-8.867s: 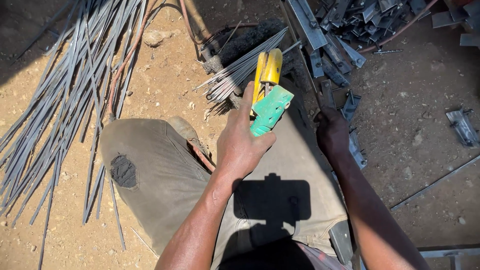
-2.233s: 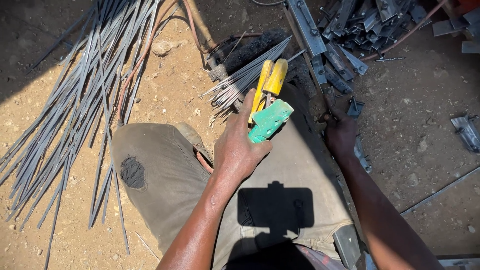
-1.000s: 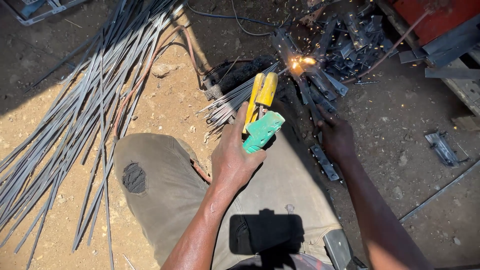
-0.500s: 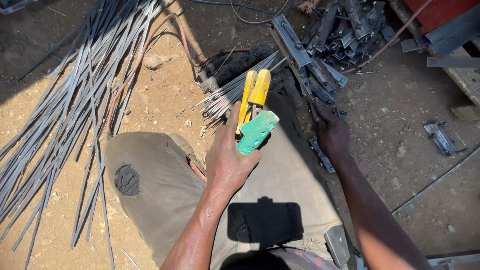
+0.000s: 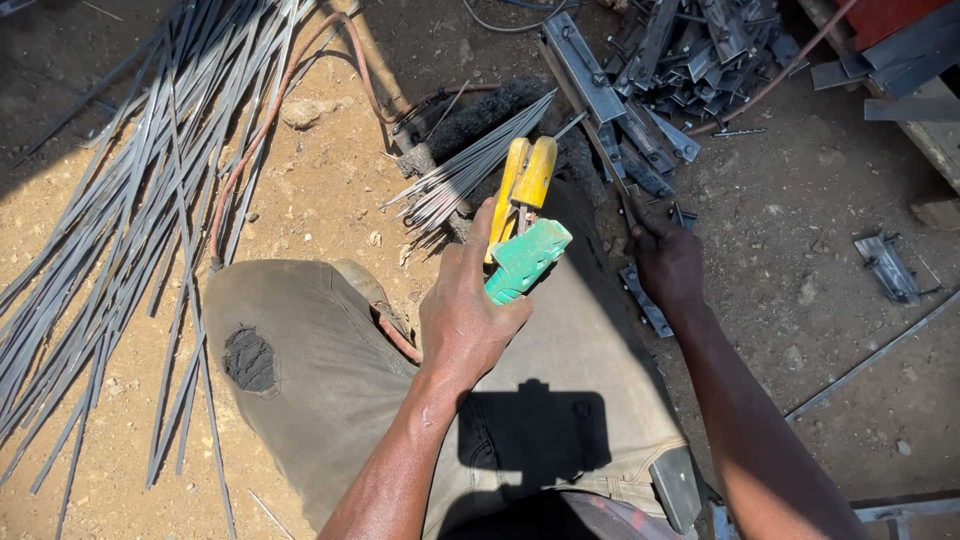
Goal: Welding small metal components together using a manual arc welder
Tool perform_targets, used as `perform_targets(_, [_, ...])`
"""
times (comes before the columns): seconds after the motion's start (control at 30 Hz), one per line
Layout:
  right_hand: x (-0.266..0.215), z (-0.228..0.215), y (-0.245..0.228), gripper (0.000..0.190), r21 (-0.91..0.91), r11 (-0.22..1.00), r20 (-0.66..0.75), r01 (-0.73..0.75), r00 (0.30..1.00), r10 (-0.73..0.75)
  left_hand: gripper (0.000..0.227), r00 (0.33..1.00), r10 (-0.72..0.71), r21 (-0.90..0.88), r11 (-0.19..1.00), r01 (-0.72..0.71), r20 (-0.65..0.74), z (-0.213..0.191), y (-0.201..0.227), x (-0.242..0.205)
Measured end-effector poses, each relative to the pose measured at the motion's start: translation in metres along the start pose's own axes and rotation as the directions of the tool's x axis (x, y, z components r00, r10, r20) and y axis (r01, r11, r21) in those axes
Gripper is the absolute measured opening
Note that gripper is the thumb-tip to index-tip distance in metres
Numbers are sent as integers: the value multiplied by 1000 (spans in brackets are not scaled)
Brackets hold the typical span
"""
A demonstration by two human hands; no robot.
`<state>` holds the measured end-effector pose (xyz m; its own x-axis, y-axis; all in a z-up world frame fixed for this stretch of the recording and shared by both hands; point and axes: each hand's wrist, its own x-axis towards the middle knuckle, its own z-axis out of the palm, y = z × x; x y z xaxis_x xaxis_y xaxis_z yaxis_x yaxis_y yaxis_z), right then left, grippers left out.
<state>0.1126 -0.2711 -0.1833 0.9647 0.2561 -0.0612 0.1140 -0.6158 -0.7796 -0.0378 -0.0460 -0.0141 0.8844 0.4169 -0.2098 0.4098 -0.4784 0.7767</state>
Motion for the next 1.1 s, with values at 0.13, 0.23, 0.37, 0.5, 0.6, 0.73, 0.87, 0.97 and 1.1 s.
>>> perform_targets(0.13, [-1,-4,-9,31,0,1000,17,-19,1000,19,105,1000,10,12,1000,-10,2,5,-3,3])
perform_targets(0.23, [-2,-4,-8,30,10,1000,8,-12,1000,12,105,1000,2,4,1000,-2,11,7,-4,4])
perform_targets(0.37, [-5,-6,-18,30,0,999,1,-40,999,40,105,1000,-3,13,1000,3,12,7,-3,6])
perform_targets(0.5, [-5,-2,-7,30,20,1000,6,-17,1000,17,106,999,-13,18,1000,13,29,4,-2,6])
perform_targets(0.6, [-6,-1,-6,30,21,1000,22,-13,1000,13,106,998,-32,-4,999,32,46,2,2,4])
perform_targets(0.73, [-10,3,-11,29,38,999,22,-27,999,26,105,997,-57,-32,998,59,55,0,5,2])
perform_targets(0.87, [-8,6,-7,23,26,997,25,-79,997,78,104,996,-69,-60,996,72,53,0,2,4])
perform_targets(0.97, [0,10,7,22,2,995,47,-98,994,98,105,995,-84,-59,994,87,55,1,1,5])
perform_targets(1.1, [-5,3,-17,18,-36,996,1,-82,997,83,105,993,-102,-68,992,106,59,6,-1,3])
